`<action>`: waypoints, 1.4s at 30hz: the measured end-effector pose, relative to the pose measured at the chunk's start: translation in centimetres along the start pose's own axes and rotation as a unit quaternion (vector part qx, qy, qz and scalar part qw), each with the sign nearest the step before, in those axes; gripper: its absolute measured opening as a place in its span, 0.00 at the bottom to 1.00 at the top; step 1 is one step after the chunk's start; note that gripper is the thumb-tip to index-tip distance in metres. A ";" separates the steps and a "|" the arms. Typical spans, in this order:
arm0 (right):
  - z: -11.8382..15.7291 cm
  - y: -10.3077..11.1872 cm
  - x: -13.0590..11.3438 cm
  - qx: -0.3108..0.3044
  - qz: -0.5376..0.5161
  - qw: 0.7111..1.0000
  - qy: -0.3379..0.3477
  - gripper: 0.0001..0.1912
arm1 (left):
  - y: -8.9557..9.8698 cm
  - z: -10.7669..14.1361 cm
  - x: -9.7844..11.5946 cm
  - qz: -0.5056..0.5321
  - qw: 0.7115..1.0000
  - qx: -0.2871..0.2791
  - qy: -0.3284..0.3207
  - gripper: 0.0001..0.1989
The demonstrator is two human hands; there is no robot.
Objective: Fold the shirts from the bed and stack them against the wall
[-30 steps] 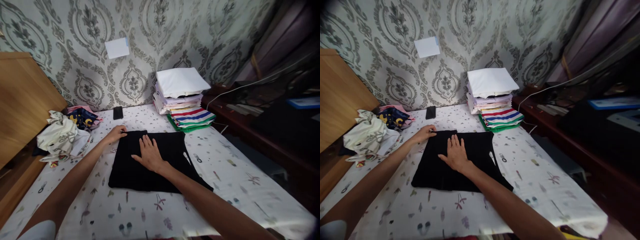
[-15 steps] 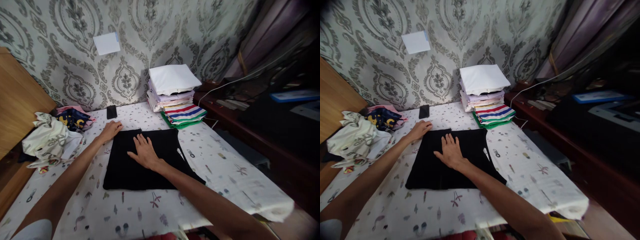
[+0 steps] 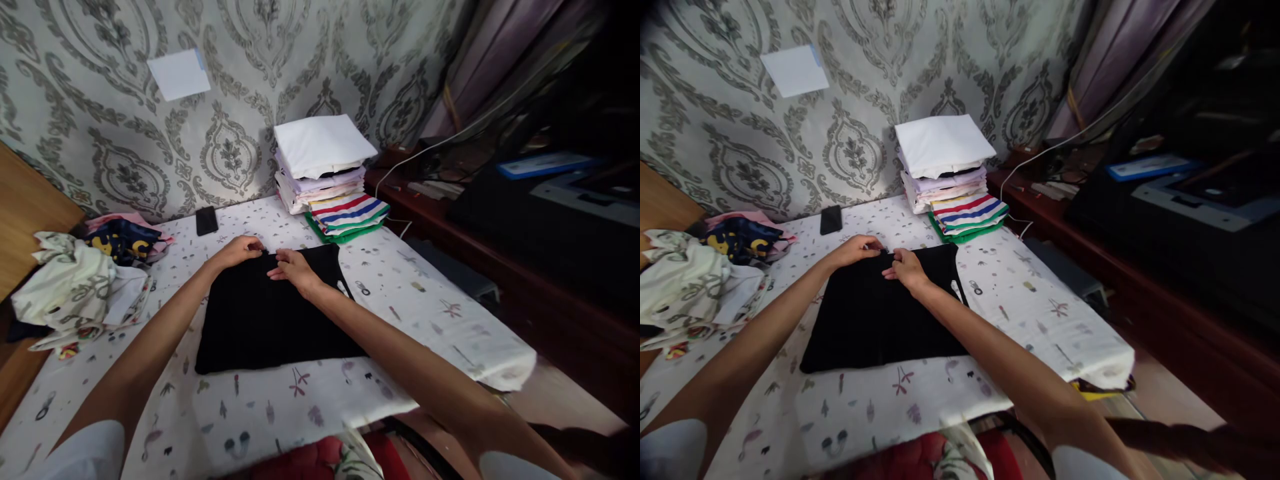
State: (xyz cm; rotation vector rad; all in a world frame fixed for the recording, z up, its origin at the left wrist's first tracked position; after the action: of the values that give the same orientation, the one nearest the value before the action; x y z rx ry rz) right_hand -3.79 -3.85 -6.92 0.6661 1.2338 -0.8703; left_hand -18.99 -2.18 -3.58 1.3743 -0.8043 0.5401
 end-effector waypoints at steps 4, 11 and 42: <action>-1.3 -1.7 -0.6 -0.026 0.024 0.999 -0.020 0.32 | 0.2 0.0 0.4 0.032 0.999 0.010 -0.016 0.11; -2.1 -2.2 -1.0 0.001 0.101 0.995 -0.018 0.35 | 0.0 0.3 0.4 0.070 0.997 0.027 -0.018 0.12; 4.4 -5.4 -4.1 0.009 0.589 0.762 0.271 0.27 | -3.9 9.4 2.9 -0.230 0.963 0.143 -0.012 0.23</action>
State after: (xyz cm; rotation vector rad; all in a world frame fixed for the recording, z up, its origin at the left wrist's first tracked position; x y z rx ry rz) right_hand -6.48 -9.48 -1.82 1.5346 0.9848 0.4177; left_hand -15.94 -12.29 -3.87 1.7719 -0.4082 0.2783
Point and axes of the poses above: each hand's wrist, its own z-axis away from the middle knuckle, its own y-axis out of the back of the hand, x = y × z, the point moved 9 cm from there along -z, towards the middle knuckle, and after that the axes turned 8 degrees about z, right-handed, at the moved point
